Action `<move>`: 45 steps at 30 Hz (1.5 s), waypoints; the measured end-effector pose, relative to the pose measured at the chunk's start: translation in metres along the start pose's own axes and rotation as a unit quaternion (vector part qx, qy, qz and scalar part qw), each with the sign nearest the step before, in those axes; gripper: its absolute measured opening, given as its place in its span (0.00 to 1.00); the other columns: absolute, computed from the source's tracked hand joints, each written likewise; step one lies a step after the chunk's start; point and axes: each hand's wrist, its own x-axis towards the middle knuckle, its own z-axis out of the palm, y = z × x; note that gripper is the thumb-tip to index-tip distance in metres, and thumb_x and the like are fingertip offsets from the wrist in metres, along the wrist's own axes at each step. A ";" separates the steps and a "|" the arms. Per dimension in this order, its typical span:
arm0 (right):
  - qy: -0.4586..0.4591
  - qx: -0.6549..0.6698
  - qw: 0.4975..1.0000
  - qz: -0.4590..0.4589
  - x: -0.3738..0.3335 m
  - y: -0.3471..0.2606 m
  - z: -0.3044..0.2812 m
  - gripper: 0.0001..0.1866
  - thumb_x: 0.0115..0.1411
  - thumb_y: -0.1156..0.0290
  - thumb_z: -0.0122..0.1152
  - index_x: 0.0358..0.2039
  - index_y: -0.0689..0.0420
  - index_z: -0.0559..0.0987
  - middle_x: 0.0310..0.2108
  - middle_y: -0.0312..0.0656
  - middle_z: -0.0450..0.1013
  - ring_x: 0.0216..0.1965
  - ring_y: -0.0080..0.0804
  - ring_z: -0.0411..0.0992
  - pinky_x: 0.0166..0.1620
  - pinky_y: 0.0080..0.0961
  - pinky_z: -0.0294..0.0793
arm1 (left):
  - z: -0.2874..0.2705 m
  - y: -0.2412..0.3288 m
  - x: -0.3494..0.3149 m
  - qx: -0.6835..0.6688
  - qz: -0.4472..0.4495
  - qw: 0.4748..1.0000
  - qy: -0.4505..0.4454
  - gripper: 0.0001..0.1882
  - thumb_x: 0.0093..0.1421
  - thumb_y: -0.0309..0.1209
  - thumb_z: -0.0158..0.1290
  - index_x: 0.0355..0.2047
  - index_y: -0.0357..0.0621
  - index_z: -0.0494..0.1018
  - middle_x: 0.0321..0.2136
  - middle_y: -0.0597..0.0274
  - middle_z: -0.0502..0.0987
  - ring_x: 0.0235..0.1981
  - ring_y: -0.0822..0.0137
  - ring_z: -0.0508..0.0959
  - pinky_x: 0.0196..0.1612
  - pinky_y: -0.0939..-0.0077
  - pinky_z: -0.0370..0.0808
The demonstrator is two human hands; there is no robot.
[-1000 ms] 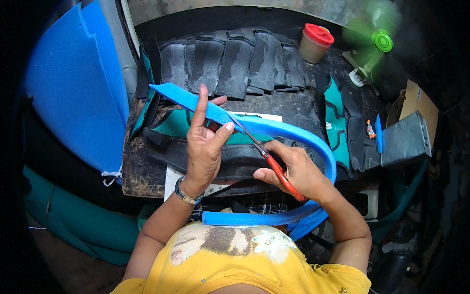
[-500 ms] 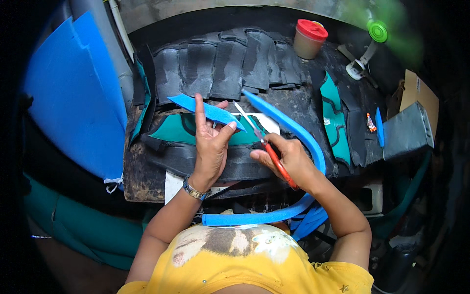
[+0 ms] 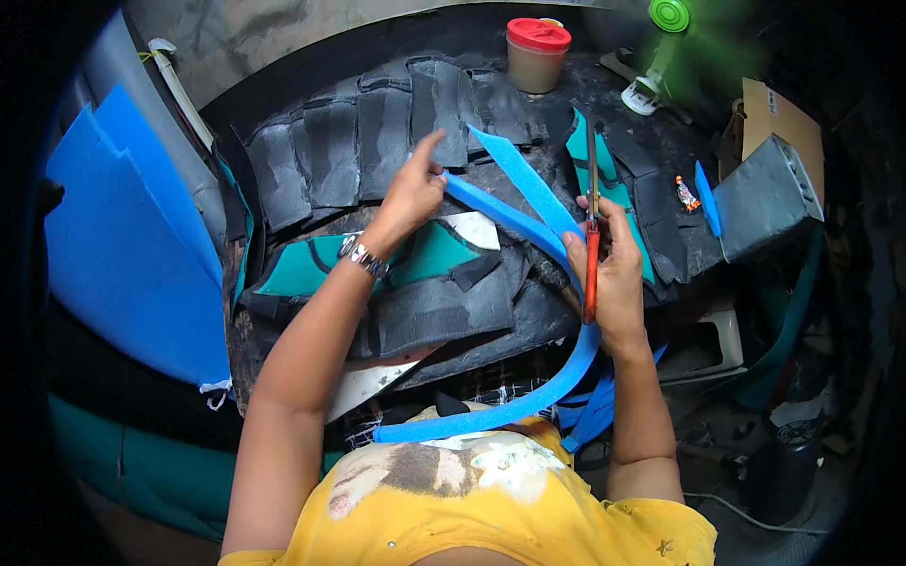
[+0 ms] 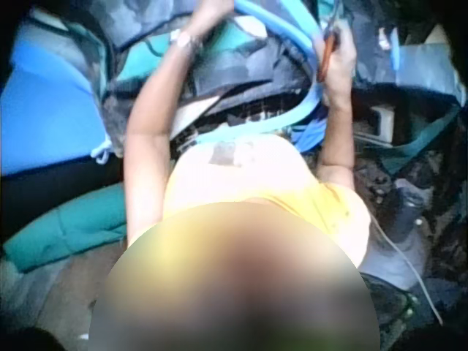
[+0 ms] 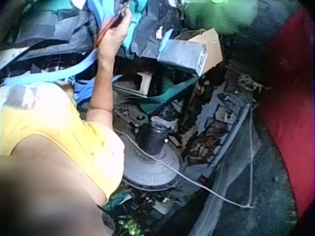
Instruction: The person cuts a blue foam strip with scissors, then places it inside a black shoe upper. They fold and press the upper edges, then use a hammer to tap the upper onto a green insole. The person repeats the folding and hammering steps on the same shoe upper.
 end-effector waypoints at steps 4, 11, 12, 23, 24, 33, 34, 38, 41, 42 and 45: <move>-0.015 0.040 0.997 0.063 -0.008 0.015 -0.010 0.23 0.60 0.77 0.65 0.56 0.60 0.72 0.32 0.32 0.66 0.34 0.17 0.65 0.40 0.16 0.68 | 0.008 -0.015 0.028 0.313 0.073 0.941 -0.105 0.23 0.55 0.27 0.56 0.53 0.49 0.77 0.48 0.46 0.73 0.49 0.48 0.74 0.54 0.54 0.72; -0.050 0.040 0.997 0.030 -0.003 0.020 -0.026 0.24 0.60 0.78 0.63 0.57 0.59 0.71 0.41 0.35 0.70 0.39 0.20 0.68 0.46 0.19 0.70 | -0.031 0.019 0.050 0.138 0.038 0.915 -0.376 0.19 0.55 0.33 0.64 0.47 0.45 0.80 0.41 0.57 0.77 0.41 0.63 0.76 0.44 0.67 0.75; -0.046 0.041 0.998 0.004 -0.001 0.017 -0.027 0.24 0.60 0.78 0.63 0.57 0.58 0.71 0.40 0.35 0.70 0.39 0.20 0.68 0.45 0.19 0.70 | -0.039 0.026 0.054 0.000 -0.061 0.895 -0.442 0.19 0.55 0.33 0.65 0.47 0.42 0.80 0.37 0.59 0.79 0.37 0.67 0.78 0.40 0.72 0.76; 0.003 0.187 0.981 -0.056 0.016 -0.029 -0.028 0.26 0.59 0.73 0.63 0.58 0.56 0.69 0.40 0.39 0.70 0.36 0.19 0.70 0.41 0.17 0.72 | -0.087 0.031 0.023 -0.308 -0.107 0.828 -0.456 0.23 0.62 0.29 0.55 0.55 0.27 0.69 0.42 0.40 0.80 0.38 0.56 0.84 0.37 0.75 0.84; -0.005 0.155 0.985 -0.077 0.015 -0.029 -0.026 0.26 0.59 0.74 0.63 0.58 0.56 0.68 0.40 0.39 0.70 0.37 0.19 0.70 0.42 0.17 0.72 | -0.090 0.029 0.020 -0.326 -0.101 0.825 -0.451 0.24 0.63 0.32 0.54 0.54 0.26 0.69 0.42 0.39 0.79 0.37 0.55 0.84 0.36 0.75 0.84; -0.025 0.033 0.943 -0.330 0.021 0.010 0.006 0.34 0.47 0.89 0.61 0.56 0.55 0.67 0.44 0.44 0.69 0.44 0.36 0.71 0.48 0.31 0.73 | -0.099 0.028 0.002 -0.441 -0.196 0.783 -0.391 0.34 0.62 0.55 0.52 0.44 0.29 0.77 0.36 0.45 0.80 0.34 0.57 0.82 0.34 0.72 0.82; -0.032 -0.006 0.937 -0.348 0.023 0.014 0.008 0.36 0.42 0.90 0.61 0.55 0.55 0.68 0.44 0.45 0.69 0.44 0.41 0.71 0.48 0.33 0.73 | -0.099 0.028 0.002 -0.404 -0.160 0.811 -0.392 0.31 0.61 0.52 0.55 0.43 0.30 0.78 0.36 0.46 0.80 0.34 0.59 0.82 0.35 0.72 0.82; -0.089 -0.178 0.886 -0.419 0.021 0.022 0.013 0.47 0.33 0.87 0.68 0.59 0.51 0.69 0.45 0.48 0.69 0.43 0.51 0.69 0.48 0.41 0.69 | -0.100 0.026 -0.001 -0.318 -0.108 0.854 -0.396 0.19 0.54 0.35 0.66 0.43 0.36 0.79 0.38 0.55 0.81 0.35 0.69 0.81 0.39 0.75 0.81; -0.145 -0.158 0.907 -0.362 0.014 0.025 0.020 0.40 0.43 0.79 0.73 0.59 0.52 0.68 0.45 0.49 0.70 0.45 0.51 0.69 0.49 0.41 0.68 | -0.107 0.024 -0.006 -0.283 -0.101 0.874 -0.382 0.18 0.54 0.33 0.66 0.43 0.37 0.79 0.39 0.59 0.81 0.37 0.71 0.80 0.40 0.77 0.80; -0.167 -0.137 0.918 -0.332 0.011 0.025 0.023 0.39 0.45 0.78 0.74 0.59 0.52 0.68 0.45 0.49 0.70 0.45 0.51 0.70 0.49 0.41 0.68 | -0.111 0.024 -0.009 -0.285 -0.099 0.876 -0.375 0.18 0.54 0.33 0.66 0.43 0.37 0.79 0.39 0.59 0.81 0.38 0.71 0.80 0.40 0.77 0.79; -0.168 -0.116 0.931 -0.304 0.009 0.026 0.036 0.35 0.49 0.75 0.73 0.58 0.54 0.69 0.44 0.52 0.72 0.46 0.53 0.70 0.48 0.42 0.68 | -0.120 0.023 -0.024 -0.281 -0.087 0.889 -0.352 0.22 0.52 0.32 0.67 0.47 0.38 0.77 0.40 0.58 0.80 0.39 0.71 0.80 0.41 0.77 0.79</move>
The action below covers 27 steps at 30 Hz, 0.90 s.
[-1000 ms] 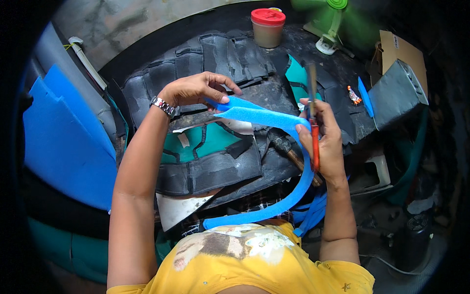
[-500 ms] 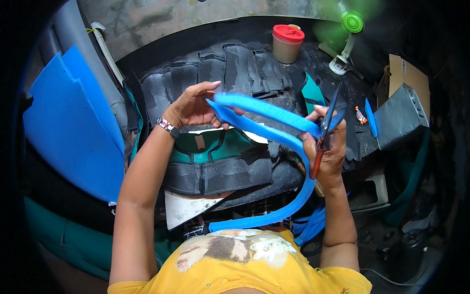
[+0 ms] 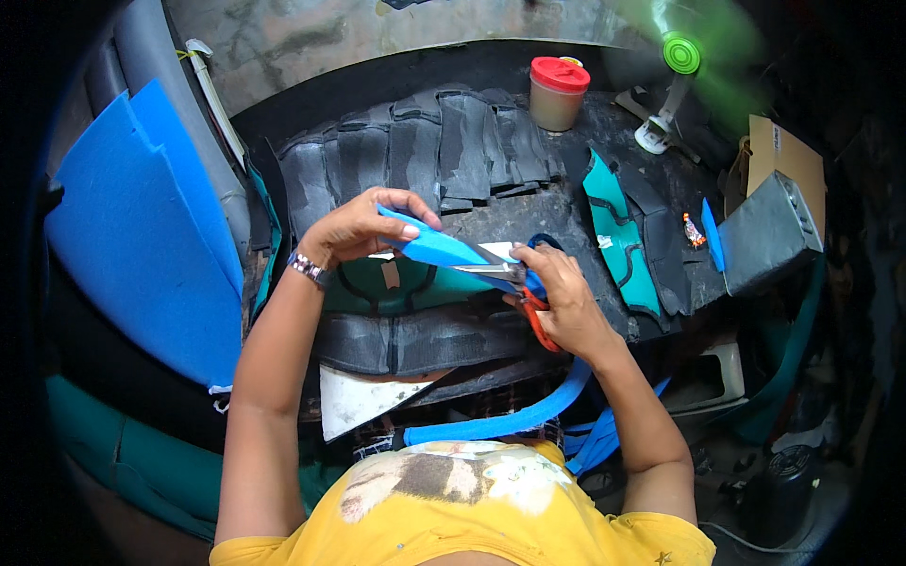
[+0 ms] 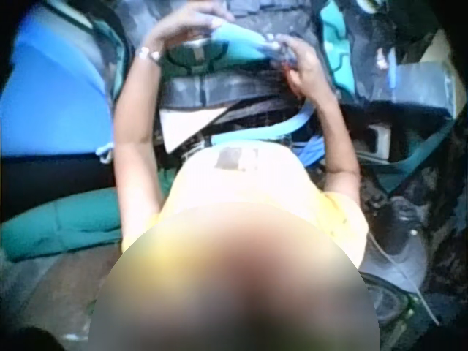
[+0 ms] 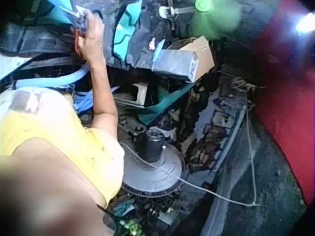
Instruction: The person cuts a blue foam strip with scissors, then places it inside a black shoe upper. They fold and press the upper edges, then use a hammer to tap the upper onto a green insole. The person repeats the folding and hammering steps on the same shoe upper.
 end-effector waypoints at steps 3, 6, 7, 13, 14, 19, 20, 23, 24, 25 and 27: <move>-0.047 0.004 0.998 0.052 0.008 -0.002 0.009 0.31 0.52 0.76 0.70 0.56 0.54 0.67 0.40 0.53 0.73 0.43 0.54 0.72 0.45 0.43 0.70 | 0.009 -0.011 -0.019 -0.064 0.062 0.994 0.067 0.27 0.52 0.32 0.67 0.53 0.40 0.74 0.40 0.58 0.80 0.39 0.71 0.80 0.40 0.78 0.79; -0.092 0.094 0.984 0.116 0.016 -0.004 0.009 0.30 0.54 0.76 0.69 0.55 0.54 0.66 0.36 0.54 0.74 0.39 0.54 0.74 0.42 0.42 0.71 | 0.014 -0.026 -0.042 -0.088 0.113 0.976 0.163 0.29 0.54 0.31 0.66 0.55 0.38 0.71 0.37 0.60 0.80 0.37 0.73 0.80 0.42 0.78 0.79; -0.130 0.101 0.975 0.147 0.017 -0.005 0.007 0.30 0.54 0.75 0.69 0.55 0.54 0.65 0.35 0.54 0.74 0.38 0.54 0.75 0.41 0.42 0.71 | 0.013 -0.029 -0.051 -0.104 0.126 0.968 0.191 0.29 0.54 0.31 0.66 0.55 0.37 0.71 0.37 0.61 0.80 0.37 0.73 0.80 0.43 0.77 0.79; -0.252 0.111 0.918 0.285 0.008 -0.038 -0.038 0.28 0.56 0.75 0.65 0.54 0.52 0.63 0.31 0.54 0.76 0.35 0.55 0.77 0.38 0.41 0.72 | -0.021 -0.019 -0.131 -0.194 0.296 0.868 0.348 0.21 0.55 0.26 0.61 0.50 0.32 0.74 0.42 0.52 0.79 0.42 0.65 0.81 0.49 0.73 0.79; -0.250 0.094 0.933 0.242 0.012 -0.044 -0.054 0.27 0.55 0.76 0.63 0.54 0.52 0.65 0.32 0.55 0.76 0.37 0.56 0.77 0.37 0.42 0.72 | -0.021 -0.017 -0.140 -0.184 0.274 0.882 0.337 0.21 0.55 0.26 0.61 0.49 0.31 0.74 0.42 0.52 0.80 0.41 0.65 0.81 0.49 0.72 0.80; -0.125 -0.383 0.912 0.069 0.052 -0.071 -0.155 0.27 0.44 0.81 0.66 0.48 0.51 0.77 0.32 0.44 0.72 0.36 0.45 0.73 0.40 0.39 0.73 | 0.023 -0.028 -0.144 -0.126 0.194 0.916 0.329 0.17 0.55 0.22 0.60 0.46 0.33 0.75 0.41 0.53 0.80 0.38 0.66 0.81 0.44 0.73 0.81; -0.092 -0.466 0.880 0.022 0.061 -0.072 -0.167 0.26 0.46 0.81 0.66 0.48 0.50 0.77 0.33 0.43 0.70 0.39 0.44 0.72 0.43 0.37 0.71 | 0.037 -0.033 -0.140 -0.139 0.186 0.916 0.328 0.16 0.55 0.22 0.60 0.45 0.33 0.76 0.41 0.54 0.80 0.37 0.67 0.81 0.43 0.74 0.81; -0.031 -0.560 0.818 -0.129 0.085 -0.050 -0.165 0.23 0.50 0.76 0.68 0.48 0.50 0.76 0.38 0.43 0.71 0.44 0.43 0.70 0.45 0.36 0.70 | 0.066 -0.052 -0.130 -0.132 0.189 0.911 0.342 0.15 0.56 0.21 0.61 0.45 0.33 0.76 0.40 0.56 0.80 0.34 0.71 0.80 0.38 0.79 0.80; -0.102 -0.529 0.840 -0.069 0.084 -0.041 -0.156 0.24 0.50 0.75 0.68 0.49 0.50 0.75 0.40 0.43 0.71 0.45 0.43 0.70 0.47 0.37 0.69 | 0.070 -0.059 -0.127 -0.122 0.158 0.916 0.348 0.16 0.56 0.22 0.61 0.45 0.33 0.76 0.40 0.56 0.80 0.33 0.72 0.80 0.37 0.80 0.80; -0.127 -0.485 0.861 -0.084 0.082 -0.030 -0.143 0.25 0.51 0.74 0.68 0.51 0.49 0.74 0.41 0.43 0.71 0.47 0.42 0.70 0.49 0.38 0.68 | 0.074 -0.065 -0.127 -0.111 0.129 0.918 0.359 0.16 0.56 0.22 0.62 0.45 0.32 0.76 0.39 0.57 0.79 0.32 0.72 0.79 0.36 0.80 0.80; -0.247 -0.393 0.885 0.017 0.066 -0.016 -0.118 0.25 0.56 0.73 0.63 0.56 0.48 0.72 0.45 0.45 0.72 0.51 0.46 0.68 0.52 0.40 0.68 | 0.075 -0.078 -0.128 -0.128 0.101 0.922 0.350 0.16 0.58 0.22 0.61 0.46 0.32 0.76 0.38 0.56 0.79 0.32 0.73 0.79 0.36 0.81 0.80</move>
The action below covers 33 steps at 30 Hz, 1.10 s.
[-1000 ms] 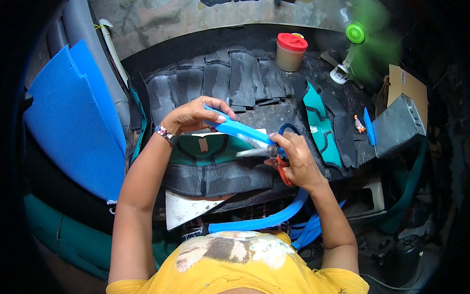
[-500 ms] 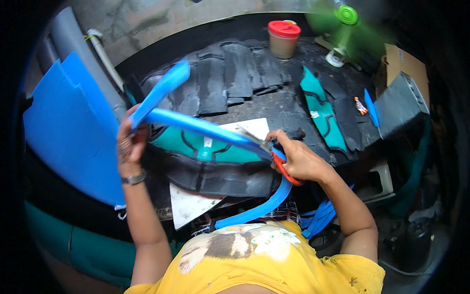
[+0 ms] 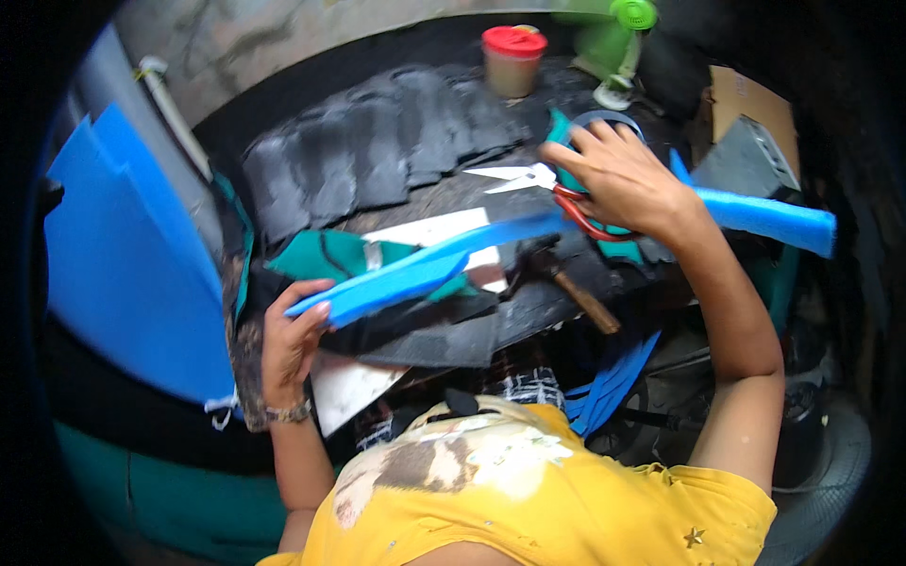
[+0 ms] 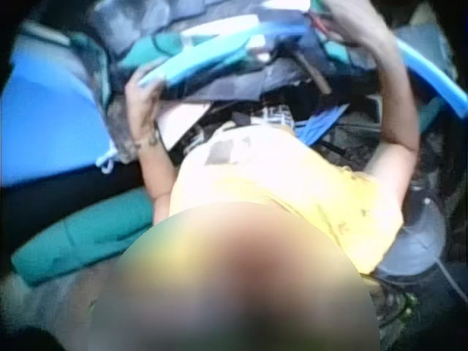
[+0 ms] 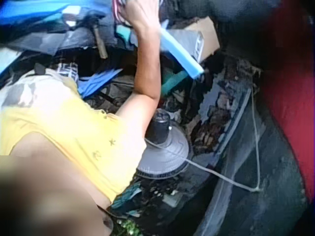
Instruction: The person cuts a blue foam strip with scissors, then places it inside a black shoe upper. They fold and press the upper edges, then use a hammer to tap the upper onto a green insole. The person repeats the folding and hammering steps on the same shoe upper.
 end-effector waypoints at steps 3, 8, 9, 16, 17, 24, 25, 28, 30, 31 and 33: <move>0.045 0.045 0.998 0.018 0.001 -0.023 0.036 0.25 0.54 0.73 0.64 0.54 0.51 0.73 0.43 0.46 0.71 0.49 0.47 0.68 0.48 0.40 0.66 | -0.010 -0.015 -0.007 -0.010 -0.028 1.000 0.005 0.15 0.59 0.24 0.61 0.46 0.32 0.76 0.37 0.58 0.79 0.32 0.73 0.79 0.36 0.82 0.81; 0.204 0.364 0.908 -0.037 0.004 -0.102 0.058 0.31 0.45 0.81 0.69 0.52 0.53 0.74 0.39 0.45 0.71 0.43 0.46 0.70 0.46 0.39 0.65 | -0.018 -0.021 -0.013 -0.060 -0.084 0.995 -0.006 0.16 0.59 0.24 0.60 0.47 0.30 0.75 0.39 0.54 0.80 0.34 0.71 0.81 0.35 0.81 0.81; 0.190 0.372 0.906 -0.065 0.005 -0.115 0.058 0.31 0.45 0.81 0.70 0.52 0.53 0.74 0.38 0.45 0.71 0.43 0.46 0.70 0.47 0.39 0.65 | -0.018 -0.020 -0.014 -0.058 -0.100 0.993 0.005 0.16 0.59 0.24 0.60 0.47 0.30 0.75 0.40 0.52 0.80 0.35 0.70 0.81 0.35 0.80 0.82; 0.066 0.502 0.855 -0.108 0.026 -0.147 0.056 0.28 0.48 0.78 0.71 0.51 0.54 0.75 0.40 0.43 0.75 0.41 0.42 0.72 0.46 0.36 0.68 | -0.020 -0.024 -0.027 -0.132 -0.117 0.984 -0.001 0.15 0.62 0.25 0.57 0.47 0.28 0.75 0.42 0.46 0.80 0.38 0.63 0.83 0.41 0.71 0.84; 0.058 0.545 0.829 -0.110 0.027 -0.147 0.056 0.27 0.49 0.78 0.71 0.51 0.54 0.75 0.40 0.43 0.75 0.40 0.43 0.72 0.45 0.36 0.69 | -0.021 -0.025 -0.029 -0.149 -0.119 0.982 -0.002 0.16 0.63 0.26 0.57 0.47 0.27 0.74 0.42 0.45 0.80 0.38 0.62 0.83 0.43 0.69 0.84; 0.063 0.603 0.793 -0.052 0.016 -0.138 0.057 0.25 0.49 0.83 0.68 0.49 0.56 0.73 0.43 0.42 0.72 0.46 0.35 0.71 0.53 0.30 0.68 | -0.034 -0.030 -0.027 -0.244 -0.129 0.958 -0.071 0.23 0.69 0.35 0.48 0.51 0.20 0.69 0.45 0.37 0.78 0.43 0.49 0.82 0.48 0.61 0.82; 0.077 0.622 0.778 -0.031 0.016 -0.137 0.057 0.26 0.49 0.84 0.67 0.50 0.56 0.73 0.42 0.42 0.72 0.45 0.37 0.71 0.52 0.31 0.68 | -0.036 -0.029 -0.026 -0.256 -0.135 0.954 -0.082 0.24 0.70 0.36 0.48 0.52 0.20 0.69 0.46 0.36 0.78 0.44 0.46 0.82 0.49 0.60 0.82; 0.112 0.570 0.812 -0.055 0.017 -0.137 0.058 0.27 0.47 0.85 0.67 0.50 0.55 0.73 0.40 0.43 0.71 0.43 0.40 0.70 0.50 0.33 0.68 | -0.036 -0.027 -0.024 -0.238 -0.146 0.956 -0.084 0.29 0.71 0.41 0.45 0.54 0.19 0.67 0.48 0.33 0.76 0.47 0.38 0.79 0.50 0.58 0.81; 0.125 0.521 0.840 -0.086 0.019 -0.141 0.058 0.28 0.46 0.85 0.67 0.49 0.54 0.74 0.39 0.43 0.70 0.42 0.42 0.68 0.49 0.34 0.66 | -0.034 -0.026 -0.024 -0.233 -0.153 0.957 -0.083 0.33 0.72 0.47 0.41 0.55 0.19 0.67 0.50 0.31 0.74 0.49 0.36 0.78 0.51 0.58 0.81; 0.127 0.511 0.845 -0.094 0.020 -0.144 0.058 0.29 0.45 0.85 0.66 0.49 0.54 0.74 0.38 0.43 0.70 0.41 0.42 0.68 0.49 0.35 0.65 | -0.033 -0.026 -0.024 -0.244 -0.156 0.953 -0.086 0.35 0.72 0.49 0.39 0.55 0.19 0.67 0.50 0.30 0.74 0.50 0.36 0.78 0.51 0.58 0.80; 0.122 0.503 0.850 -0.103 0.022 -0.151 0.058 0.29 0.45 0.85 0.65 0.49 0.52 0.74 0.36 0.43 0.68 0.39 0.43 0.66 0.47 0.35 0.61 | -0.032 -0.025 -0.024 -0.258 -0.163 0.949 -0.085 0.39 0.72 0.54 0.36 0.56 0.19 0.66 0.52 0.28 0.72 0.51 0.35 0.77 0.52 0.57 0.80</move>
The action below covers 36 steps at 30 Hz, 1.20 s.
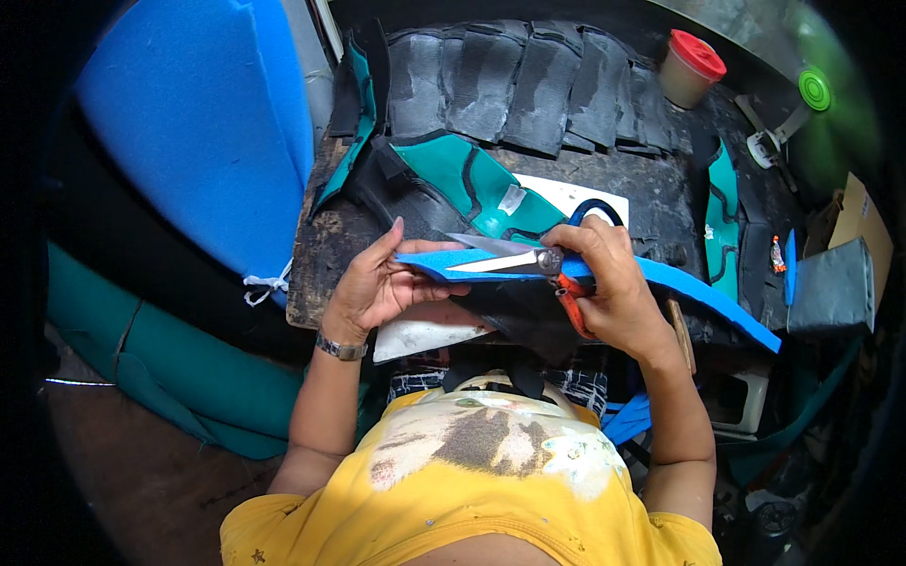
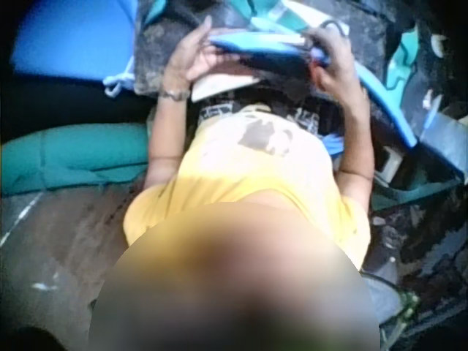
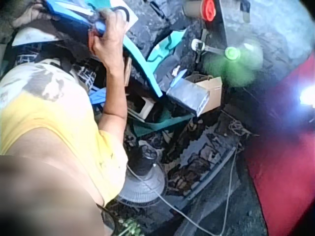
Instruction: The person cuts a blue foam strip with scissors, then places it inside a black shoe upper. They fold and press the upper edges, then use a hammer to tap the upper onto a green insole. The person repeats the folding and hammering steps on the same shoe upper.
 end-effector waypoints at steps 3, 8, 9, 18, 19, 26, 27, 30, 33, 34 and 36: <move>-0.006 -0.026 1.000 -0.010 0.003 -0.002 0.004 0.28 0.45 0.86 0.68 0.48 0.53 0.74 0.37 0.42 0.68 0.40 0.41 0.65 0.48 0.33 0.62 | 0.000 0.001 -0.003 -0.010 -0.001 1.000 -0.008 0.43 0.70 0.59 0.34 0.56 0.20 0.66 0.53 0.27 0.71 0.52 0.35 0.75 0.55 0.55 0.78; -0.007 -0.035 0.999 -0.009 0.007 -0.004 0.009 0.29 0.45 0.84 0.66 0.49 0.52 0.74 0.36 0.42 0.67 0.40 0.42 0.66 0.47 0.34 0.60 | 0.003 0.004 -0.007 0.066 0.031 0.997 -0.024 0.43 0.68 0.59 0.42 0.56 0.20 0.66 0.54 0.28 0.71 0.53 0.36 0.75 0.57 0.54 0.76; -0.008 -0.034 0.999 -0.011 0.007 -0.004 0.010 0.29 0.45 0.84 0.65 0.50 0.52 0.74 0.36 0.43 0.67 0.40 0.42 0.66 0.48 0.35 0.59 | 0.005 0.004 -0.007 0.072 0.059 0.995 -0.047 0.40 0.67 0.56 0.45 0.56 0.20 0.67 0.53 0.29 0.72 0.52 0.38 0.76 0.56 0.56 0.77; -0.048 -0.098 0.994 -0.007 0.001 0.011 0.021 0.29 0.45 0.82 0.68 0.50 0.51 0.73 0.35 0.42 0.69 0.40 0.44 0.68 0.50 0.38 0.62 | 0.012 0.003 -0.005 0.140 0.028 0.989 0.027 0.22 0.60 0.32 0.58 0.48 0.25 0.73 0.43 0.42 0.79 0.43 0.54 0.82 0.47 0.65 0.82; -0.065 -0.095 0.993 -0.004 0.001 0.015 0.022 0.29 0.46 0.81 0.67 0.51 0.51 0.73 0.33 0.41 0.68 0.38 0.42 0.69 0.50 0.38 0.61 | 0.011 0.006 -0.004 0.132 0.012 0.991 0.020 0.22 0.60 0.31 0.58 0.48 0.24 0.73 0.43 0.42 0.79 0.43 0.57 0.82 0.49 0.64 0.81; -0.061 -0.058 0.993 -0.079 -0.002 0.029 0.021 0.27 0.47 0.77 0.70 0.49 0.50 0.75 0.33 0.41 0.70 0.39 0.40 0.70 0.50 0.38 0.61 | 0.020 0.060 0.030 0.255 -0.159 0.946 -0.121 0.30 0.56 0.36 0.56 0.53 0.23 0.69 0.44 0.41 0.79 0.42 0.62 0.82 0.48 0.74 0.78; -0.059 -0.058 0.992 -0.090 -0.002 0.030 0.020 0.27 0.47 0.76 0.70 0.49 0.50 0.75 0.33 0.41 0.70 0.39 0.40 0.70 0.50 0.38 0.61 | 0.026 0.064 0.040 0.316 -0.183 0.922 -0.126 0.31 0.57 0.36 0.56 0.56 0.25 0.67 0.46 0.42 0.79 0.43 0.64 0.81 0.48 0.76 0.77; -0.062 -0.079 0.991 -0.087 -0.001 0.030 0.018 0.27 0.49 0.75 0.69 0.51 0.49 0.74 0.34 0.42 0.70 0.40 0.40 0.71 0.50 0.40 0.60 | 0.047 0.058 0.067 0.393 -0.193 0.870 -0.226 0.33 0.57 0.38 0.63 0.60 0.40 0.67 0.50 0.59 0.75 0.48 0.74 0.74 0.52 0.82 0.71; -0.052 -0.081 0.992 -0.086 0.000 0.029 0.015 0.28 0.51 0.75 0.68 0.53 0.49 0.73 0.36 0.42 0.70 0.41 0.40 0.71 0.52 0.42 0.60 | 0.065 0.044 0.084 0.400 -0.239 0.854 -0.233 0.31 0.59 0.34 0.62 0.61 0.37 0.66 0.46 0.55 0.79 0.44 0.70 0.80 0.51 0.76 0.77; -0.049 -0.087 0.991 -0.089 -0.001 0.028 0.013 0.28 0.51 0.75 0.68 0.54 0.49 0.73 0.36 0.42 0.70 0.42 0.40 0.71 0.53 0.42 0.60 | 0.070 0.039 0.088 0.413 -0.213 0.850 -0.246 0.30 0.59 0.32 0.62 0.60 0.36 0.66 0.44 0.53 0.81 0.41 0.67 0.83 0.49 0.73 0.81; -0.072 -0.101 0.990 -0.072 -0.003 0.027 0.008 0.27 0.52 0.73 0.68 0.54 0.49 0.73 0.38 0.42 0.70 0.44 0.41 0.71 0.56 0.45 0.60 | 0.073 0.036 0.092 0.418 -0.236 0.843 -0.243 0.30 0.59 0.32 0.62 0.60 0.36 0.67 0.44 0.52 0.81 0.40 0.67 0.83 0.47 0.73 0.81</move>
